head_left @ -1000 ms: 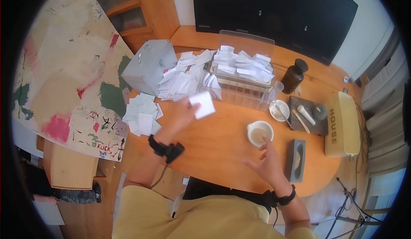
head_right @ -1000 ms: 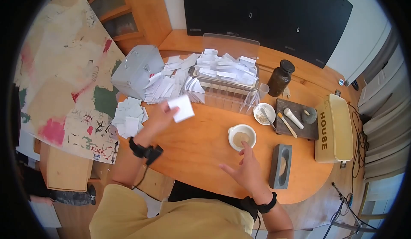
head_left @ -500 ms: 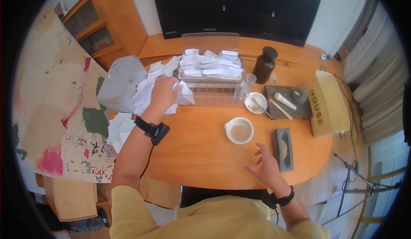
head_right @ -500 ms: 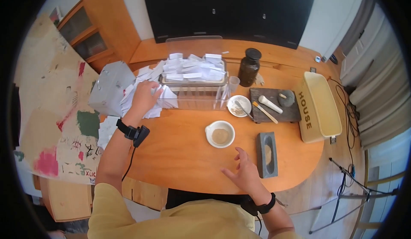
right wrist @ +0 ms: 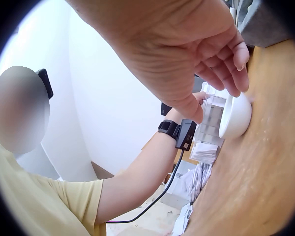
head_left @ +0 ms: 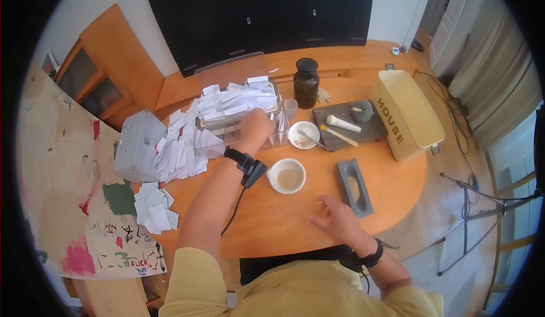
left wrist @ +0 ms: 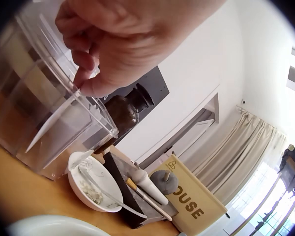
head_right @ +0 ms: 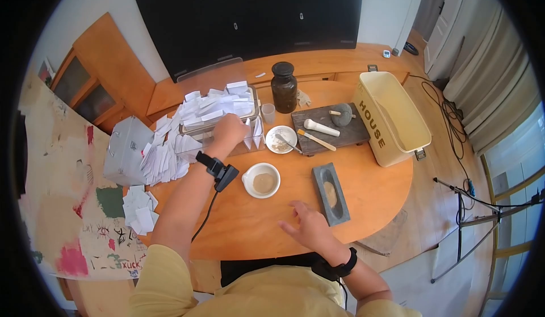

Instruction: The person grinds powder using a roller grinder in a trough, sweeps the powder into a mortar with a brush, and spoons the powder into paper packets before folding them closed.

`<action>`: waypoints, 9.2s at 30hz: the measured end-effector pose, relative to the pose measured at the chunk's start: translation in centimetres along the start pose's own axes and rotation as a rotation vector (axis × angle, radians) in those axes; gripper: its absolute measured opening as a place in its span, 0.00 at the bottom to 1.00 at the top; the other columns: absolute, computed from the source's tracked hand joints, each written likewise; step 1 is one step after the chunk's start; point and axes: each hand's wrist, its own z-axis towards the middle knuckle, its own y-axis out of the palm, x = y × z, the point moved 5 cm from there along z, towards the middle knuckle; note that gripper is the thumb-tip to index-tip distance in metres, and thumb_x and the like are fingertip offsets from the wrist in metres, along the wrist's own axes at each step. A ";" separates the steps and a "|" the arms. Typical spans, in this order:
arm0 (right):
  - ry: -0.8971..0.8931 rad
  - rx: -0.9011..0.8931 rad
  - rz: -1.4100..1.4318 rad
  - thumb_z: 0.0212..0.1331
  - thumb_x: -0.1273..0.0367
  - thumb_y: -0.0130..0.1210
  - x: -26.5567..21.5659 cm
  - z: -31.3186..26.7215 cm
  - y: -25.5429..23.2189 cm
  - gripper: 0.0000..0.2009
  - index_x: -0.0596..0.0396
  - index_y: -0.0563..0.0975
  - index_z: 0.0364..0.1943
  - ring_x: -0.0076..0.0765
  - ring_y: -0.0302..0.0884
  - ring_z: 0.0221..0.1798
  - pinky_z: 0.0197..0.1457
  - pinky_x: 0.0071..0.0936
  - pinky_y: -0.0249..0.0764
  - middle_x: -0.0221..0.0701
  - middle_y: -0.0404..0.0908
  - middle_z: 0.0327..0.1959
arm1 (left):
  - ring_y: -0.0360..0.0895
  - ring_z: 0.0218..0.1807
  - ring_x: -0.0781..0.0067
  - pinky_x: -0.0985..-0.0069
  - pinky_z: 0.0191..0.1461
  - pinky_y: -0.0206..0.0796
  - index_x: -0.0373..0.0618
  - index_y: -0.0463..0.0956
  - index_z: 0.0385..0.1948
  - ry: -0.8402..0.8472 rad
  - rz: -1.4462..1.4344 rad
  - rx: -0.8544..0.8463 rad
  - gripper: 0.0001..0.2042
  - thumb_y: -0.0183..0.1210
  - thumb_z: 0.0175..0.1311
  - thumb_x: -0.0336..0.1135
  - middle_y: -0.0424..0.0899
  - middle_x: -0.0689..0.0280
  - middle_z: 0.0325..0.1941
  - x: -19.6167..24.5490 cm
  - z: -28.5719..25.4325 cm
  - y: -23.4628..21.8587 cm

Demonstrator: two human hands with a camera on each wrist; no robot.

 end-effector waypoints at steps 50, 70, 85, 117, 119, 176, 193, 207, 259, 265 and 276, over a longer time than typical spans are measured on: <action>-0.188 0.119 -0.471 0.30 0.63 0.73 -0.1 -1.2 -9.0 0.35 0.52 0.73 0.52 0.45 0.72 0.47 0.57 0.41 0.62 0.36 0.74 0.39 | 0.67 0.21 0.76 0.77 0.27 0.60 0.42 0.82 0.30 0.421 -0.806 -0.236 0.08 0.66 0.55 0.36 0.72 0.67 0.22 10.3 -22.5 0.1; -0.274 -0.142 -1.176 0.41 0.73 0.60 0.8 4.1 -11.3 0.09 0.52 0.78 0.31 0.35 0.71 0.44 0.49 0.29 0.62 0.30 0.74 0.33 | 0.62 0.21 0.87 0.82 0.23 0.55 0.39 0.82 0.33 0.061 -0.995 -0.466 0.12 0.62 0.60 0.40 0.68 0.76 0.17 3.3 -22.6 3.8; -0.426 -0.273 -1.311 0.40 0.73 0.57 -0.9 6.3 -9.7 0.05 0.50 0.79 0.25 0.34 0.70 0.42 0.49 0.28 0.61 0.29 0.74 0.30 | 0.65 0.20 0.84 0.80 0.24 0.58 0.40 0.82 0.34 0.020 -1.002 -0.471 0.14 0.62 0.60 0.43 0.70 0.74 0.17 2.2 -23.0 4.1; -0.172 0.123 -0.158 0.38 0.54 0.73 -6.4 5.8 1.5 0.40 0.64 0.66 0.53 0.50 0.77 0.42 0.44 0.39 0.74 0.45 0.77 0.38 | 0.67 0.23 0.79 0.79 0.27 0.59 0.38 0.81 0.32 0.058 -0.855 0.026 0.10 0.64 0.59 0.37 0.71 0.68 0.20 -2.4 -21.5 -2.5; -0.250 0.094 -0.131 0.38 0.54 0.74 -7.8 6.0 2.3 0.43 0.64 0.64 0.56 0.48 0.76 0.42 0.44 0.38 0.74 0.44 0.76 0.38 | 0.66 0.23 0.80 0.80 0.27 0.59 0.39 0.80 0.30 -0.124 -0.835 0.009 0.10 0.61 0.62 0.38 0.72 0.67 0.19 -7.8 -20.2 -3.8; -0.279 0.558 -0.234 0.37 0.61 0.72 -6.8 4.0 -4.1 0.36 0.61 0.68 0.53 0.50 0.70 0.52 0.59 0.46 0.62 0.44 0.73 0.48 | 0.66 0.23 0.89 0.84 0.24 0.57 0.37 0.82 0.27 0.211 -0.505 -0.110 0.08 0.64 0.56 0.33 0.76 0.75 0.19 3.7 -7.6 -8.7; -0.229 0.285 -0.367 0.32 0.63 0.70 -3.8 4.8 -2.0 0.29 0.55 0.72 0.43 0.43 0.74 0.43 0.51 0.41 0.64 0.36 0.75 0.35 | 0.73 0.35 0.75 0.75 0.38 0.66 0.38 0.76 0.36 0.388 -0.454 -0.073 0.15 0.65 0.57 0.40 0.76 0.66 0.33 3.9 -17.1 -2.0; -0.288 0.165 -0.641 0.34 0.66 0.69 -3.2 6.9 -3.0 0.21 0.51 0.74 0.37 0.42 0.74 0.42 0.50 0.36 0.64 0.34 0.76 0.33 | 0.70 0.28 0.84 0.83 0.32 0.63 0.40 0.78 0.35 -0.037 -0.847 -0.270 0.13 0.63 0.60 0.41 0.78 0.71 0.29 -3.3 -15.2 -0.8; -0.263 -0.046 -0.856 0.41 0.62 0.67 -5.6 11.0 -2.3 0.25 0.55 0.72 0.44 0.45 0.76 0.47 0.51 0.39 0.69 0.40 0.78 0.38 | 0.73 0.30 0.83 0.83 0.32 0.66 0.38 0.79 0.34 -0.123 -0.982 -0.347 0.14 0.64 0.58 0.41 0.79 0.69 0.30 -4.7 -20.2 -0.5; -0.026 0.073 -0.240 0.40 0.54 0.71 -4.0 7.7 -0.2 0.36 0.62 0.65 0.47 0.60 0.78 0.43 0.44 0.45 0.75 0.51 0.78 0.39 | 0.67 0.25 0.86 0.83 0.28 0.61 0.40 0.81 0.36 0.012 -0.974 -0.215 0.12 0.64 0.59 0.40 0.77 0.73 0.25 -1.0 -20.9 0.3; -0.197 0.044 -0.082 0.40 0.56 0.73 -7.2 6.6 5.0 0.46 0.64 0.58 0.61 0.42 0.72 0.37 0.41 0.34 0.73 0.42 0.72 0.39 | 0.70 0.27 0.83 0.78 0.32 0.64 0.39 0.78 0.31 -0.180 -0.718 0.076 0.13 0.55 0.66 0.40 0.78 0.67 0.24 -13.8 -18.5 -6.4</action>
